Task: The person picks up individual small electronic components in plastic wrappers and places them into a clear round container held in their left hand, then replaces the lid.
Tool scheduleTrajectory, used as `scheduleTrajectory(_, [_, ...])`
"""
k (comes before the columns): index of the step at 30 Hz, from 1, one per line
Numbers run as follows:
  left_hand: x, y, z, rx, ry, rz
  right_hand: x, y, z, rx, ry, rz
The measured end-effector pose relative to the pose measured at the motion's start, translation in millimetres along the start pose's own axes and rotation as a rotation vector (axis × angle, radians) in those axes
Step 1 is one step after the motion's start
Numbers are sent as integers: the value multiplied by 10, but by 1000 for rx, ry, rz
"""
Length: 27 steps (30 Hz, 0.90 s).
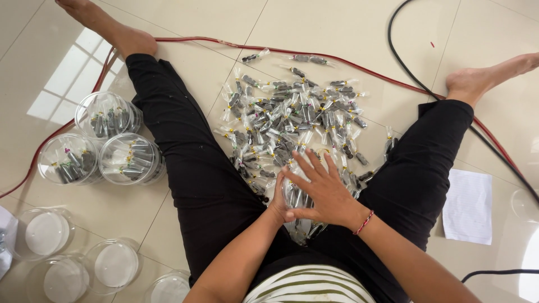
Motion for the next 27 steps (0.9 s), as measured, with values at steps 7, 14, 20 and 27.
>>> scheduleTrajectory(7, [53,11,52,95,16,1,170,-130,324,333,24,-326])
scheduleTrajectory(14, [126,-29,331,174,12,-26,227,-244,490,477,-144,-225])
scheduleTrajectory(20, [223,20,677,231,-6,-31,239,-284,704,563,-301,-68])
scheduleTrajectory(27, [367,342,1170,421,-109,-81,64,-217,623,510,-587,163])
Point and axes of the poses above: each hand's wrist, its own y-axis away from the middle knuckle, its own z-axis out of the palm, x = y × z, the point moved 2 cm from there along -y, towards the middle knuckle, and after that the axes turned 14 degrees about -x, right-handed, at the moved point
